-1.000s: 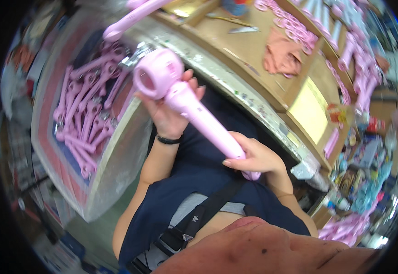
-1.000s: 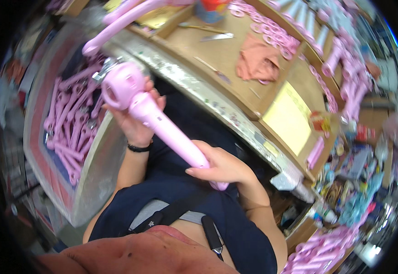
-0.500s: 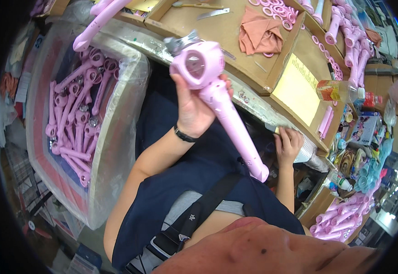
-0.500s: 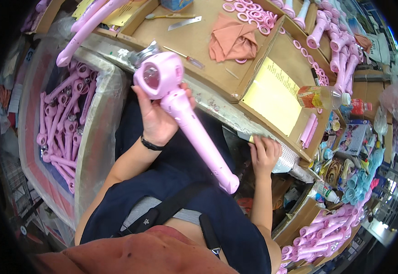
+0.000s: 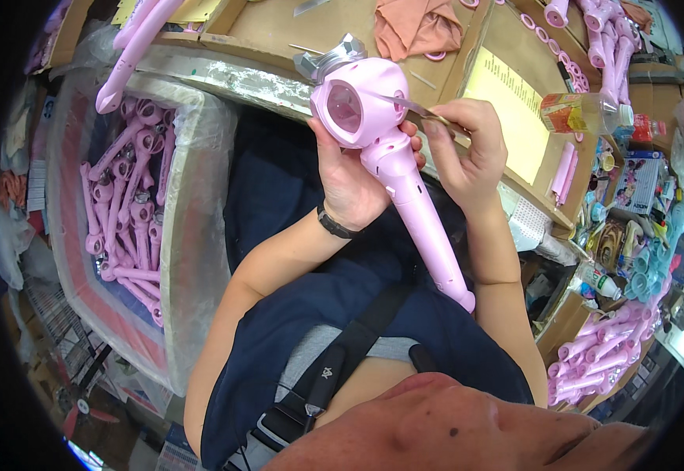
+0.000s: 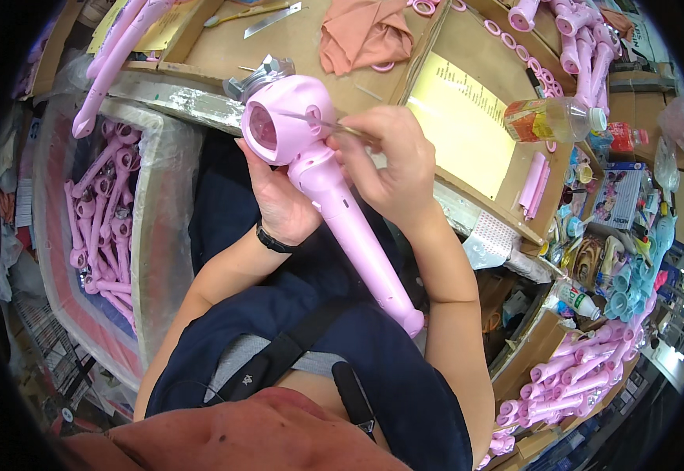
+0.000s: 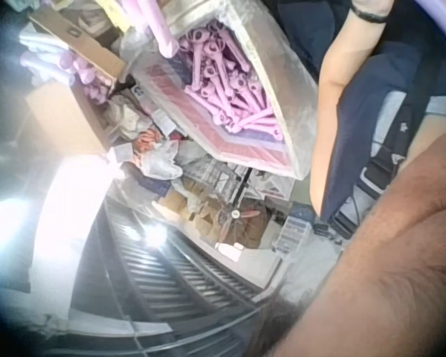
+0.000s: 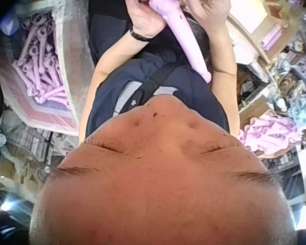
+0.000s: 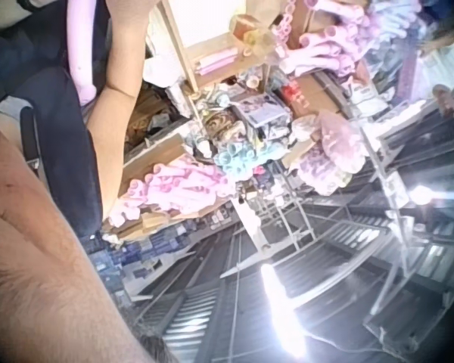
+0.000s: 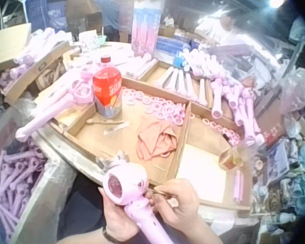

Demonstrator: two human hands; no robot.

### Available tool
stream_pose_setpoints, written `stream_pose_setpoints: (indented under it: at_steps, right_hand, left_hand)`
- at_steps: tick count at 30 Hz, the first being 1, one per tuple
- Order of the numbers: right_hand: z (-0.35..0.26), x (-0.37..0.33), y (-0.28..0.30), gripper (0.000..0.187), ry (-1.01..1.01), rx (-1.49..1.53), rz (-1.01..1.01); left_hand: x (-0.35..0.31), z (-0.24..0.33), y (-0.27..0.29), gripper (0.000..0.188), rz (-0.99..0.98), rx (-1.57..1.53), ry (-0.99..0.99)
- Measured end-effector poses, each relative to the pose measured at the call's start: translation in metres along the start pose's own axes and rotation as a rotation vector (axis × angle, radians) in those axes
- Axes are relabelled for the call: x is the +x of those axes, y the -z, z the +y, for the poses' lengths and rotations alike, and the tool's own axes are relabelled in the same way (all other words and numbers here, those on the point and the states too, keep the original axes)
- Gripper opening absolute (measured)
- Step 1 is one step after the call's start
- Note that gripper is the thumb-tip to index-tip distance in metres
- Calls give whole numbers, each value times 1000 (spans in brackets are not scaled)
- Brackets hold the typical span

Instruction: The person assembles pink bubble wands by attaching a clear bubble head to a pink handle, wiping the wand with a cloth, and using a small metal tool to adjust the head. The person repeats this process for multiple wands, placing finished units on the table.

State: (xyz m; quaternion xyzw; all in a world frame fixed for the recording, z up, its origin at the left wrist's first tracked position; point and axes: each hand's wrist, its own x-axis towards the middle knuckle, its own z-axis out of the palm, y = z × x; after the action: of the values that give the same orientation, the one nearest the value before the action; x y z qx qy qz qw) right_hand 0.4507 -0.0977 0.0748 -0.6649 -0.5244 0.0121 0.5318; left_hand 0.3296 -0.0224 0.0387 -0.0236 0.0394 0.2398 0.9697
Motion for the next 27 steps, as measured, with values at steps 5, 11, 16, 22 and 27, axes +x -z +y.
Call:
stream_pose_setpoints:
  at_steps: [5,11,16,22,27]
  right_hand:
    - [-4,9,-9,22,144,-50,-23]
    - [-1,5,-13,21,26,-97,43]
    - [-2,3,-14,20,78,-84,46]
    - [-4,2,-14,20,144,-68,-14]
    - [-5,1,-14,21,64,-92,111]
  left_hand:
    - [1,-3,-3,81,164,199,-174]
    - [0,1,-1,81,-121,-37,-59]
    - [-1,-1,-2,83,236,212,-169]
    - [2,-1,0,83,123,130,-154]
    - [2,0,1,85,0,93,-64]
